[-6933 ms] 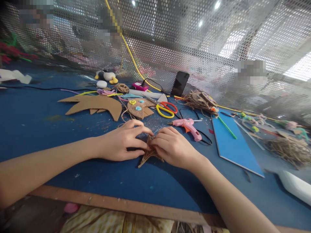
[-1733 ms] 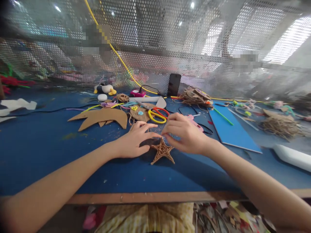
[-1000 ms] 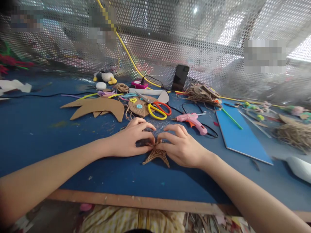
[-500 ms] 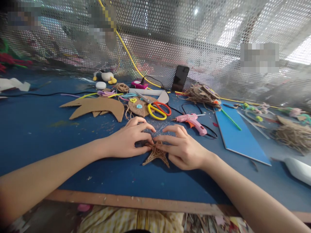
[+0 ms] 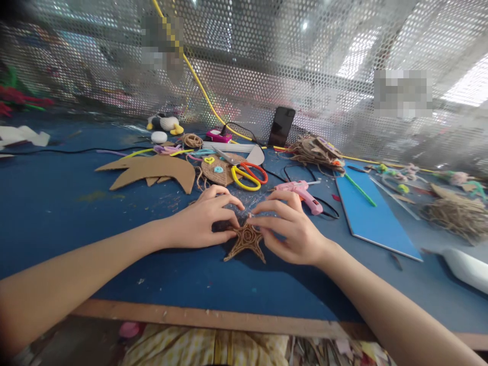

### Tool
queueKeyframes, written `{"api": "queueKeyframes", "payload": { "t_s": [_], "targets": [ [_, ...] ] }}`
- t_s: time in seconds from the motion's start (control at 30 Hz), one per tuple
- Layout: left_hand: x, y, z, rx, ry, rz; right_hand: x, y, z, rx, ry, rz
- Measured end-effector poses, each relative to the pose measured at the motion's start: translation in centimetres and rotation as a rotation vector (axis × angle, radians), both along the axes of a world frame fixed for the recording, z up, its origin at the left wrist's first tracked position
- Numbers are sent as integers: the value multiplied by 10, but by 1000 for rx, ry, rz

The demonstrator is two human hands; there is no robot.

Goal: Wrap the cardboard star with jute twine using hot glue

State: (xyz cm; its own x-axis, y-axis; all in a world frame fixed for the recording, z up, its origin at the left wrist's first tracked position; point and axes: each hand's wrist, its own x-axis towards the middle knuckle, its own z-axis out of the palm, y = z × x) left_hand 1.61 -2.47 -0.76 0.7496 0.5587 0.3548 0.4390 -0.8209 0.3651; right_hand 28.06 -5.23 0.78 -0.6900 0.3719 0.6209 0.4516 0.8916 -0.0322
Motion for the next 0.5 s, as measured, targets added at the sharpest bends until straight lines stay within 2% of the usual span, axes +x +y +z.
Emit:
{"api": "queueKeyframes", "payload": {
  "t_s": [0.1, 0.23, 0.4, 0.5],
  "targets": [
    [0, 1, 0, 16, -37, -1, -3, 1, -3, 76, 70, -45],
    [-1, 2, 3, 116, -89, 71, -5, 2, -3, 90, 155, -81],
    [-2, 3, 5, 175, -138, 142, -3, -5, -1, -34, 265, -105],
    [-2, 4, 3, 156, -155, 143, -6, -7, -2, -116, 257, -205]
  ]
}}
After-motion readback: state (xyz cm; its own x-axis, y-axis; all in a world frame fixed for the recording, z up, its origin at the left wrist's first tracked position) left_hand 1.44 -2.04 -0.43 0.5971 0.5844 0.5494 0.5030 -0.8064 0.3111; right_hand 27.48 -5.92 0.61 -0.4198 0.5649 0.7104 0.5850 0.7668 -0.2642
